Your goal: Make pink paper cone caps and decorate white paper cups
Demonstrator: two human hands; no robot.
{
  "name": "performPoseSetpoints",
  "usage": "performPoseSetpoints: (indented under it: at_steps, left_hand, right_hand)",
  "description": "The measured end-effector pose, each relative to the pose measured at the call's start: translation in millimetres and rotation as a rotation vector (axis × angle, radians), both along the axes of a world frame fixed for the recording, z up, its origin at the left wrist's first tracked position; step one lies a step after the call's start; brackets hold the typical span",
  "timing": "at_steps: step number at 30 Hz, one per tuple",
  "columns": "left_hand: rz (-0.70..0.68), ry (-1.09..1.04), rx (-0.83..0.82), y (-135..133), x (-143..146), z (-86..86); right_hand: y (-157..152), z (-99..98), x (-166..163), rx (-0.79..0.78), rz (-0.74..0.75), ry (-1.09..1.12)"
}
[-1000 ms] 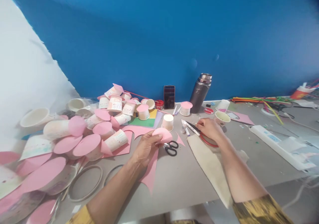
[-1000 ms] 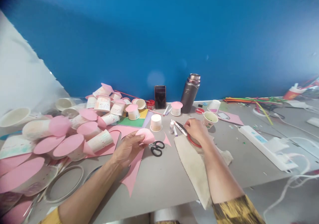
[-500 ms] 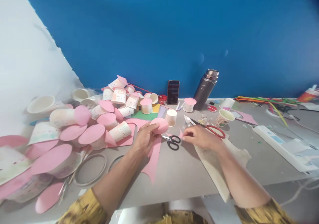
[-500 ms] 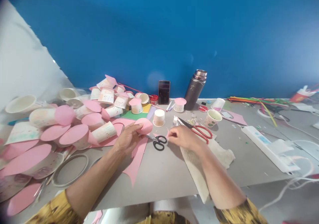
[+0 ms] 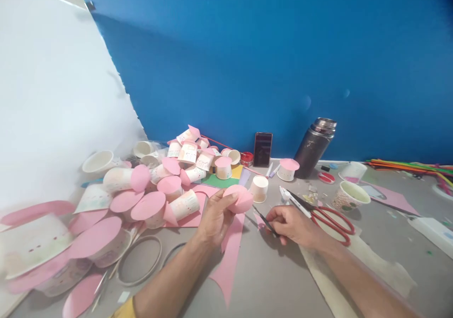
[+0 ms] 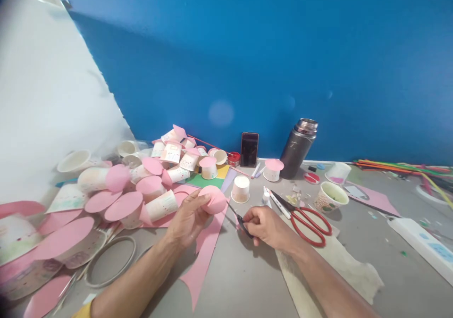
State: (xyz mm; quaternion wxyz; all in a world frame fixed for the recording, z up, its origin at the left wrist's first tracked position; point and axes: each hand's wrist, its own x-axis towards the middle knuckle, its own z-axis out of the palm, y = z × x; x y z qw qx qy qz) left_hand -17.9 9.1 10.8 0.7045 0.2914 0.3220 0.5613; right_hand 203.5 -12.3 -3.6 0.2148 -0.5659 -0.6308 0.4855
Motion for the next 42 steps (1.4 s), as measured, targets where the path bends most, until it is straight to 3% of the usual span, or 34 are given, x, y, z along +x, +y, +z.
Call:
performPoseSetpoints:
  at_steps: [3, 7, 15, 42]
  left_hand:
    - [-0.006, 0.017, -0.015, -1, -2, 1.9]
    - [-0.023, 0.037, -0.018, -2, -3, 5.5]
    - [-0.05, 0.095, -0.017, -3, -3, 7.5]
    - [-0.049, 0.071, 0.0, -3, 0, 1.9]
  right_hand:
    - [-2, 0.3, 4, -0.079, -0.026, 0.425]
    - [-7, 3.7, -2, -0.12, 0.018, 0.631]
    - [-10, -5.3, -1, -0.035, 0.094, 0.465]
    - [-9, -17.3, -5, -0.03, 0.104, 0.548]
